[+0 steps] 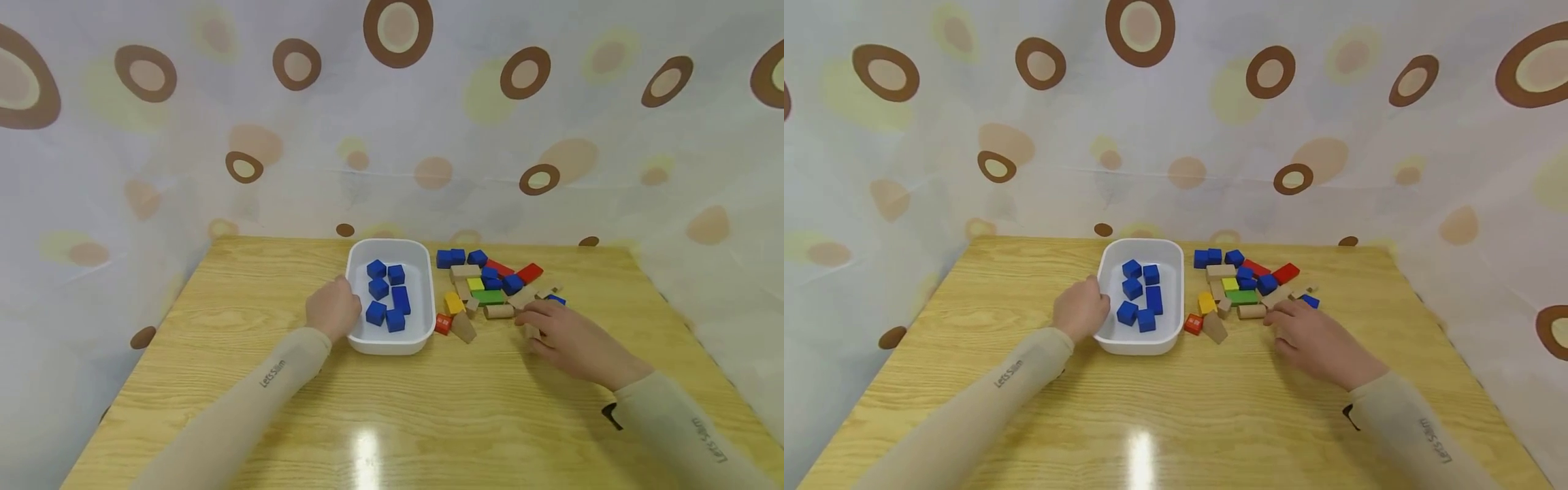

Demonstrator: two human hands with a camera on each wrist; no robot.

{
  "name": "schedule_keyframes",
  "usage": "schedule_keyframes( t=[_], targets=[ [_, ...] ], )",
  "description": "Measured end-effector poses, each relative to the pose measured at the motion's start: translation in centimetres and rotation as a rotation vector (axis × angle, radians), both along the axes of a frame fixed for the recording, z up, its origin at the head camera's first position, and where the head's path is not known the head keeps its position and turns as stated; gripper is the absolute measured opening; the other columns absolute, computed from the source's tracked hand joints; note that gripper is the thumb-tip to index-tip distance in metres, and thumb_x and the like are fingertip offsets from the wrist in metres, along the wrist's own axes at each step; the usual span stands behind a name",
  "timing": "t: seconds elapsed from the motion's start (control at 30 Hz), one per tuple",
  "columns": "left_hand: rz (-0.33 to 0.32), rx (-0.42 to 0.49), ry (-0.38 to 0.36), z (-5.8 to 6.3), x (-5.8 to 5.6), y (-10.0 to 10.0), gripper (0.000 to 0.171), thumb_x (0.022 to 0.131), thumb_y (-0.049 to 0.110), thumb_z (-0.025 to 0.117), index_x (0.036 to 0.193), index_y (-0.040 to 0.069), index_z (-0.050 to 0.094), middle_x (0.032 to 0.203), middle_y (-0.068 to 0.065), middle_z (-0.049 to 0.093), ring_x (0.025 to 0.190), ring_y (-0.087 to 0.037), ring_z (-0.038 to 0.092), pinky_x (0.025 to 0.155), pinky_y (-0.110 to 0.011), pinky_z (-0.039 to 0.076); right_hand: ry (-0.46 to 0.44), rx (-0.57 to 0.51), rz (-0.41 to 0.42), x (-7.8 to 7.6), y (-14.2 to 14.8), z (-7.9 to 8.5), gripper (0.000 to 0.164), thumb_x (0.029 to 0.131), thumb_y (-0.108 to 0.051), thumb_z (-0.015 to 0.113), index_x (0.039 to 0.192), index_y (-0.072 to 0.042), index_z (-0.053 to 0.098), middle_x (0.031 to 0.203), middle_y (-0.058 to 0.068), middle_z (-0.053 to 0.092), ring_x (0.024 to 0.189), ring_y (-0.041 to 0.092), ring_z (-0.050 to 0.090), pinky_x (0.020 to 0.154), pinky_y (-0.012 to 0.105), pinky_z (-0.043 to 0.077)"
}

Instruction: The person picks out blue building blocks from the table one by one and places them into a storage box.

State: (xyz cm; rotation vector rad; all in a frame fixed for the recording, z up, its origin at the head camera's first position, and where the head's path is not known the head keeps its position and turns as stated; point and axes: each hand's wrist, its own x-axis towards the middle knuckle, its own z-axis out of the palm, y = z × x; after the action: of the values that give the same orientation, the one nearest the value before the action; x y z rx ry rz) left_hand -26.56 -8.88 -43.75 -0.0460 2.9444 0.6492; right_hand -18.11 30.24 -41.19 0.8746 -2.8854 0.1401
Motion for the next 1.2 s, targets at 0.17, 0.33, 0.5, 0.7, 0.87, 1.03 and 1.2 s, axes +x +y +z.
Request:
schedule_keyframes(
  t=[0.17,0.33,0.5,0.7,0.87,1.03,1.2],
  targets=[
    [0.012,-0.002,0.003,0.0,0.0,-0.6,0.035,0.101,0.025,0.051,0.123,-0.001,0.057,0.089,-0.007,0.062,0.076,-0.021,0.062,0.068,-0.032,0.053,-0.024,0.008,-0.045,-0.2,1.3,0.0,0.034,0.09,-0.016,0.073,0.123,-0.008,0.068,0.126,0.013,0.063,0.113,0.034,0.06,0.091,0.051,0.055],
    [0.015,0.001,0.018,-0.1,0.1,-1.0,0.034,0.1,0.024,0.051,0.121,-0.002,0.058,0.088,-0.008,0.062,0.076,-0.022,0.062,0.068,-0.033,0.053,-0.088,0.032,-0.107,-0.3,2.4,-0.1,0.045,0.091,-0.017,0.072,0.133,-0.005,0.061,0.135,0.023,0.056,0.122,0.044,0.054,0.096,0.06,0.05],
    [0.012,0.002,0.024,-0.2,0.1,-1.1,0.035,0.1,0.024,0.05,0.121,-0.002,0.058,0.088,-0.008,0.063,0.077,-0.022,0.062,0.069,-0.034,0.054,-0.141,0.039,-0.162,-0.4,3.3,-0.4,0.05,0.093,-0.018,0.069,0.14,-0.007,0.055,0.144,0.027,0.048,0.127,0.052,0.049,0.097,0.065,0.046],
    [0.006,0.004,0.011,-0.1,0.1,-0.9,0.034,0.1,0.024,0.051,0.121,-0.002,0.058,0.088,-0.008,0.063,0.077,-0.022,0.062,0.07,-0.035,0.054,-0.175,0.073,-0.192,-0.6,4.1,-1.1,0.047,0.095,-0.019,0.065,0.14,-0.007,0.056,0.142,0.032,0.048,0.121,0.057,0.052,0.094,0.067,0.047],
    [0.008,0.025,0.001,-0.1,0.0,-0.6,0.034,0.1,0.024,0.051,0.122,-0.001,0.058,0.09,-0.008,0.063,0.078,-0.022,0.063,0.071,-0.034,0.055,-0.154,0.099,-0.188,-0.6,4.6,-1.7,0.046,0.094,-0.017,0.066,0.137,-0.004,0.058,0.135,0.029,0.055,0.118,0.052,0.056,0.094,0.064,0.048],
    [0.007,0.029,0.003,-0.1,0.0,-0.4,0.035,0.101,0.025,0.051,0.123,-0.001,0.058,0.09,-0.008,0.063,0.078,-0.022,0.063,0.071,-0.034,0.055,-0.139,0.099,-0.201,-0.7,5.3,-2.1,0.051,0.09,-0.015,0.072,0.136,0.001,0.057,0.13,0.026,0.057,0.115,0.048,0.057,0.093,0.061,0.05],
    [-0.007,0.019,0.005,-0.1,-0.1,-0.2,0.036,0.101,0.026,0.052,0.122,-0.002,0.057,0.088,-0.008,0.063,0.077,-0.022,0.063,0.069,-0.034,0.055,-0.129,0.095,-0.202,-0.8,5.8,-2.4,0.047,0.089,-0.013,0.074,0.129,0.006,0.06,0.124,0.026,0.058,0.11,0.046,0.059,0.091,0.059,0.052]
  ],
)
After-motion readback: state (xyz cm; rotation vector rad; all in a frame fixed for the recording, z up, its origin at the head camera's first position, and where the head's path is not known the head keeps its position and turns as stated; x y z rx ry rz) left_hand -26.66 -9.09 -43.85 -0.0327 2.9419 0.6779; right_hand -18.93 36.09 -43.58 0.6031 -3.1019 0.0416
